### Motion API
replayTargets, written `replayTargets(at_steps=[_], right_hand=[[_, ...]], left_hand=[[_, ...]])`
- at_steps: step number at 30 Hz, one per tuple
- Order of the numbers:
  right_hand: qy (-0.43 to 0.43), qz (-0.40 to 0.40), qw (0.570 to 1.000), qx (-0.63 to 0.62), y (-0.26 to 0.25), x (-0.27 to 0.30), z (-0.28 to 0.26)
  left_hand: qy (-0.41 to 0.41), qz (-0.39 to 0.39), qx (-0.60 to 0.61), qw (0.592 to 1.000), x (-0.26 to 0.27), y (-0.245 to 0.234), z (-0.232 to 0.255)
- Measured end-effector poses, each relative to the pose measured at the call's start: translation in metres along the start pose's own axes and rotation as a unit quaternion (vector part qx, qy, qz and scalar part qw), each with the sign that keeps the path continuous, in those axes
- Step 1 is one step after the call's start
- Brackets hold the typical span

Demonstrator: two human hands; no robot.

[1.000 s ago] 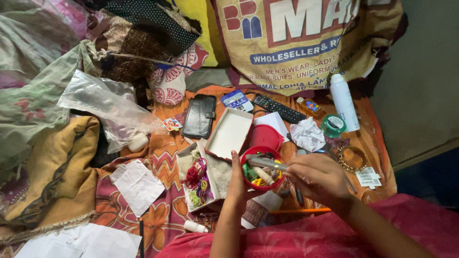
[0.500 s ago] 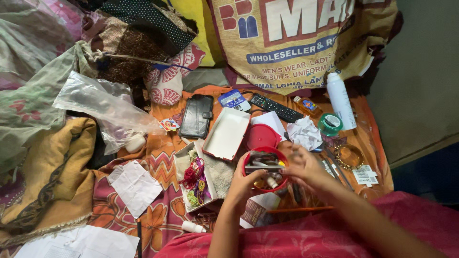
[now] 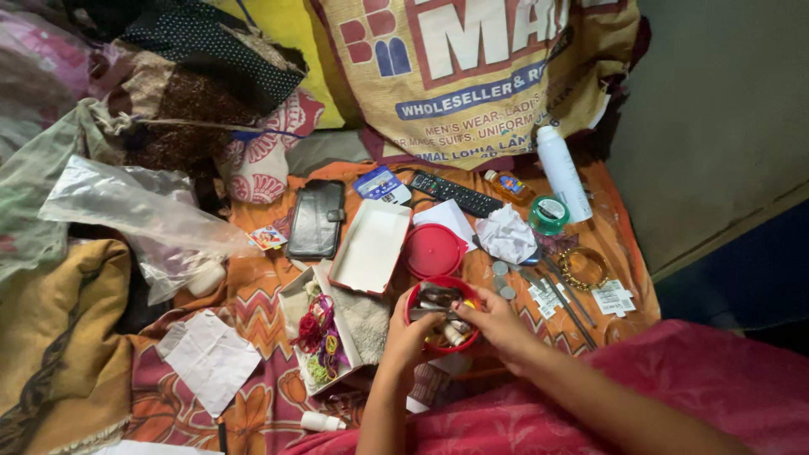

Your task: The person organizes small items on a cluttered bed, picking up a red container and placing various objects like hair ties, a small tool, and a white packet into it. They also handle a box and a crumpled tissue while sorting through the items.

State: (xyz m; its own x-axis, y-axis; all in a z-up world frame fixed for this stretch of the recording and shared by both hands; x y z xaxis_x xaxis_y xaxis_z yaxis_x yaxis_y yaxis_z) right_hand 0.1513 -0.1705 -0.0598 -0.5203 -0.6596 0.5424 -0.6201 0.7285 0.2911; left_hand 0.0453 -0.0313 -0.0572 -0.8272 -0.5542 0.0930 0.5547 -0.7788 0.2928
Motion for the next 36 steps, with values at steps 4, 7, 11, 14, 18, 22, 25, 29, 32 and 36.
replayTargets(at_steps=[4,7,11,14,18,22,25,29,32,36], right_hand=[[0.021,0.004,0.997,0.068,-0.019,-0.014,-0.011],[-0.072,0.127,0.964,0.221,-0.065,-0.011,-0.046],[-0.2,0.316,0.731,0.571,-0.117,0.005,-0.063],[-0.223,0.324,0.627,0.672,-0.12,0.006,-0.052],[-0.171,0.368,0.561,0.721,-0.09,0.019,-0.061],[-0.405,0.373,0.525,0.649,-0.057,0.01,-0.098],[-0.371,0.251,0.644,0.62,-0.058,-0.027,-0.121],[-0.289,0.271,0.693,0.603,-0.072,-0.053,-0.151],[-0.316,0.313,0.672,0.592,-0.075,-0.061,-0.167],[-0.192,0.338,0.624,0.677,-0.072,-0.071,-0.171]], left_hand=[[-0.067,0.044,0.048,0.996,0.005,0.002,0.014],[-0.082,0.089,0.052,0.991,0.005,0.002,0.035],[0.008,0.121,0.132,0.984,0.003,-0.014,0.061],[0.024,0.17,0.116,0.978,0.008,-0.037,0.083],[0.09,0.21,0.161,0.96,0.024,-0.061,0.104],[0.087,0.233,0.169,0.954,0.034,-0.074,0.109],[0.089,0.232,0.179,0.952,0.031,-0.076,0.111],[0.071,0.244,0.181,0.95,0.028,-0.075,0.112],[0.077,0.245,0.179,0.95,0.025,-0.075,0.114],[0.082,0.257,0.177,0.946,0.023,-0.076,0.12]])
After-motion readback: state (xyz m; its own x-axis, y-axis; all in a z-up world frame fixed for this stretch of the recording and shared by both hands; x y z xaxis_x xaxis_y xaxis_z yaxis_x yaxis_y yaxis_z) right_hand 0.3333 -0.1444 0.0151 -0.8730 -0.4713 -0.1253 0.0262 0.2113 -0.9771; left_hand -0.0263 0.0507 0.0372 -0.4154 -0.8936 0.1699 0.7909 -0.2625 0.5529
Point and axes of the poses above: each hand's wrist, its own x-axis away from the middle knuckle, its own y-axis out of the palm, z = x × y, the point moved 2 cm from there along -x, towards the middle knuckle, and after that the axes turned 12 degrees about y, right-handed, at the moved point
